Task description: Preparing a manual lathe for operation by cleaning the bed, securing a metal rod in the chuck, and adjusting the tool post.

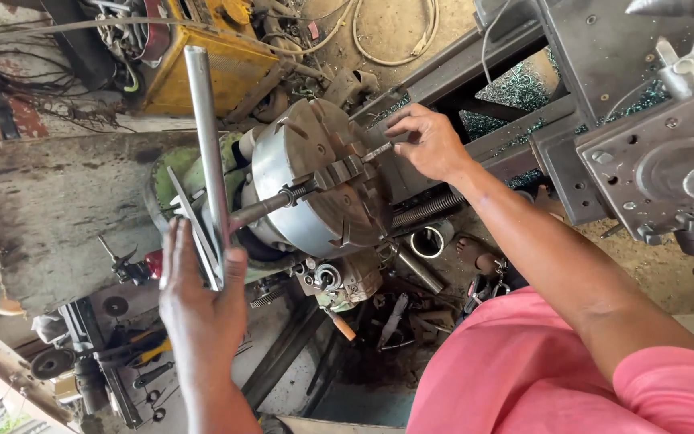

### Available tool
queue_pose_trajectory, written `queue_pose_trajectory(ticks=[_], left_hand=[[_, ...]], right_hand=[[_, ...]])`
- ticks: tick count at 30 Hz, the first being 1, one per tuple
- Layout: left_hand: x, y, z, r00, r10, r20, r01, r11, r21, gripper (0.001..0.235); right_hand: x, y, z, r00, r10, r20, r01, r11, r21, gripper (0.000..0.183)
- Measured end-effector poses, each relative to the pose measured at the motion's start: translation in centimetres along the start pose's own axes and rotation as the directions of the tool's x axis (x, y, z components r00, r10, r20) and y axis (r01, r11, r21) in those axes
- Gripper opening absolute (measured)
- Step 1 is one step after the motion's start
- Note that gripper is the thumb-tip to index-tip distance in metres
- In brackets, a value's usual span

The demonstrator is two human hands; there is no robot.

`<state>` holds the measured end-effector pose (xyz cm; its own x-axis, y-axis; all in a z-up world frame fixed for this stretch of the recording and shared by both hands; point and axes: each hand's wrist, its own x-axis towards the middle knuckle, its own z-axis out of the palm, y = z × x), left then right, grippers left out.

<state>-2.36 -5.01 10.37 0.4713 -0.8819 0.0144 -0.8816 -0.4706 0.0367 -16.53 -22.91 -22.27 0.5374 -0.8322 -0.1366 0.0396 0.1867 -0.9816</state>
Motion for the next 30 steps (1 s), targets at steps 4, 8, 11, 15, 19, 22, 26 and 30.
queue_pose_trajectory(ticks=[4, 8, 11, 15, 19, 22, 26, 30], left_hand=[[0.1, -1.5, 4.7, 0.977, -0.198, 0.075, 0.200, 0.979, -0.026, 0.083], [1.6, -6.2, 9.2, 0.927, -0.017, -0.376, 0.080, 0.985, 0.153, 0.044], [4.0, -7.2, 9.4, 0.874, 0.125, -0.470, 0.034, 0.949, 0.315, 0.048], [8.4, -7.2, 8.3, 0.839, 0.306, -0.451, -0.043, 0.862, 0.505, 0.058], [13.9, -7.8, 8.3, 0.827, 0.400, -0.395, -0.127, 0.817, 0.562, 0.058], [18.1, -7.5, 8.5, 0.842, 0.433, -0.321, -0.210, 0.812, 0.544, 0.054], [21.8, -5.9, 8.9, 0.998, 0.057, -0.032, -0.033, 0.864, 0.502, 0.067], [24.6, -6.1, 10.4, 1.000, 0.017, -0.019, -0.004, 0.847, 0.531, 0.065]], right_hand=[[-0.9, 3.0, -1.4, 0.998, 0.030, -0.063, -0.032, 0.999, -0.035, 0.018], [-2.3, 7.0, -1.7, 0.991, 0.005, -0.137, -0.015, 0.997, -0.072, 0.021], [-3.9, 8.0, -1.9, 0.989, 0.032, -0.144, -0.044, 0.995, -0.084, 0.019], [-7.1, 8.4, -1.6, 0.990, 0.095, -0.100, -0.111, 0.979, -0.172, 0.019], [-11.0, 9.0, -1.8, 0.988, 0.137, -0.071, -0.149, 0.966, -0.210, 0.015], [-13.8, 9.7, -2.5, 0.985, 0.172, 0.024, -0.155, 0.933, -0.324, 0.014], [-17.2, 9.3, -4.4, 0.922, 0.340, 0.184, -0.253, 0.891, -0.378, 0.021], [-19.5, 10.4, -6.2, 0.858, 0.493, 0.147, -0.369, 0.789, -0.490, 0.025]])
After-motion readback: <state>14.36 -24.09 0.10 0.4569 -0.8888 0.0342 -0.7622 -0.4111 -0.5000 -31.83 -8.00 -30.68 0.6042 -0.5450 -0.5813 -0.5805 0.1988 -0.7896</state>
